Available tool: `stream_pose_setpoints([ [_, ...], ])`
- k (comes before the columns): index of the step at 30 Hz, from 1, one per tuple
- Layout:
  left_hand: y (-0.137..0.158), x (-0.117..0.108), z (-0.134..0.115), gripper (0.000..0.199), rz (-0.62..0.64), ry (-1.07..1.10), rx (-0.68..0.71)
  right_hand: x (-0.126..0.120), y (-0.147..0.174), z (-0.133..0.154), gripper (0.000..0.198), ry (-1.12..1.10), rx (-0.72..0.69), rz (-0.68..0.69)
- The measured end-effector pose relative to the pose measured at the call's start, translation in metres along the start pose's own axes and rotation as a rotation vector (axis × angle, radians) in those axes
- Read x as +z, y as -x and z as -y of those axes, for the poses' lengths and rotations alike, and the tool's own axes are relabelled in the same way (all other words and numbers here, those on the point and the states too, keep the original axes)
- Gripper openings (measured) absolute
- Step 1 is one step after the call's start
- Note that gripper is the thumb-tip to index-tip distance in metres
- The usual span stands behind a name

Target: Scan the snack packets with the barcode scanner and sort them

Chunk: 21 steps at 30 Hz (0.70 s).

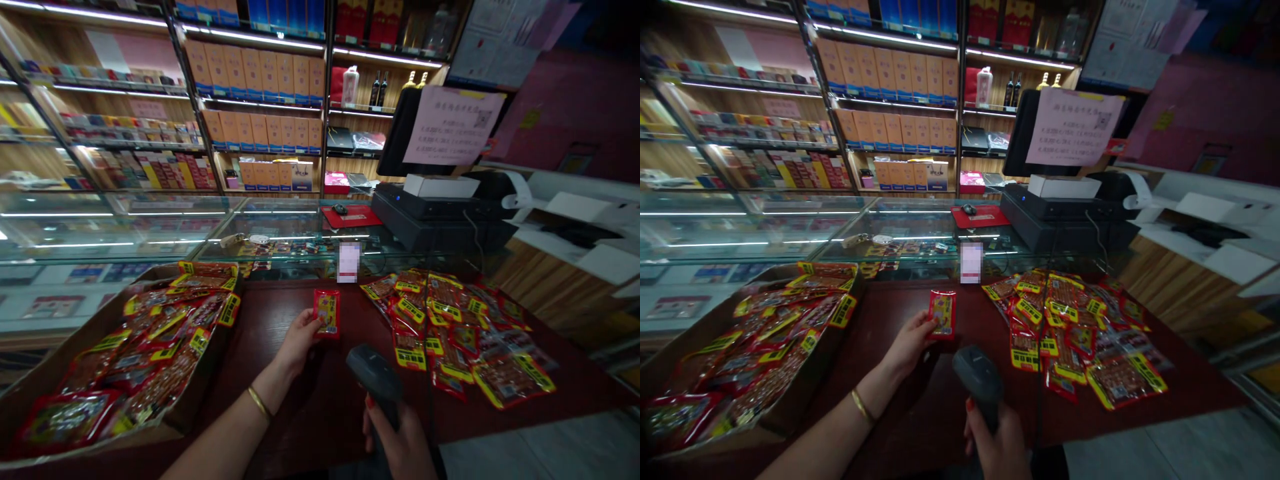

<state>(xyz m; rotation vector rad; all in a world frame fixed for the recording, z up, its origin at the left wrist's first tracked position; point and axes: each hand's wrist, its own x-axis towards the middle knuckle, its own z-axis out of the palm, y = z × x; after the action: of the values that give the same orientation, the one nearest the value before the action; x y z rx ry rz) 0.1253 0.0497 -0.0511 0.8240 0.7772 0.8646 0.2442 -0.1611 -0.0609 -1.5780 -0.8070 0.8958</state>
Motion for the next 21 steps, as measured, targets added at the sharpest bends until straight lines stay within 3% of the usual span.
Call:
stream_pose_setpoints([
  [4,-0.007,-0.003,0.001,0.040,0.010,-0.178,0.071,0.001,-0.011,-0.009,0.061,-0.460,0.075,0.049],
  [7,-0.018,0.016,0.003,0.035,0.021,-0.302,0.042,-0.004,-0.011,-0.014,0.060,-0.629,0.106,0.047],
  [10,-0.035,0.063,0.006,0.025,0.084,-0.437,0.006,-0.009,-0.008,-0.013,0.060,-0.675,0.101,0.025],
  [17,-0.087,0.207,0.008,0.015,0.156,-0.670,0.039,-0.012,-0.005,-0.012,0.065,-0.647,0.105,0.024],
  [19,-0.092,0.229,0.005,0.012,0.178,-0.754,0.083,-0.014,-0.004,-0.015,0.066,-0.637,0.101,0.029],
  [21,-0.086,0.231,-0.003,0.007,0.192,-0.834,0.153,-0.016,-0.004,-0.017,0.065,-0.626,0.101,0.037],
])
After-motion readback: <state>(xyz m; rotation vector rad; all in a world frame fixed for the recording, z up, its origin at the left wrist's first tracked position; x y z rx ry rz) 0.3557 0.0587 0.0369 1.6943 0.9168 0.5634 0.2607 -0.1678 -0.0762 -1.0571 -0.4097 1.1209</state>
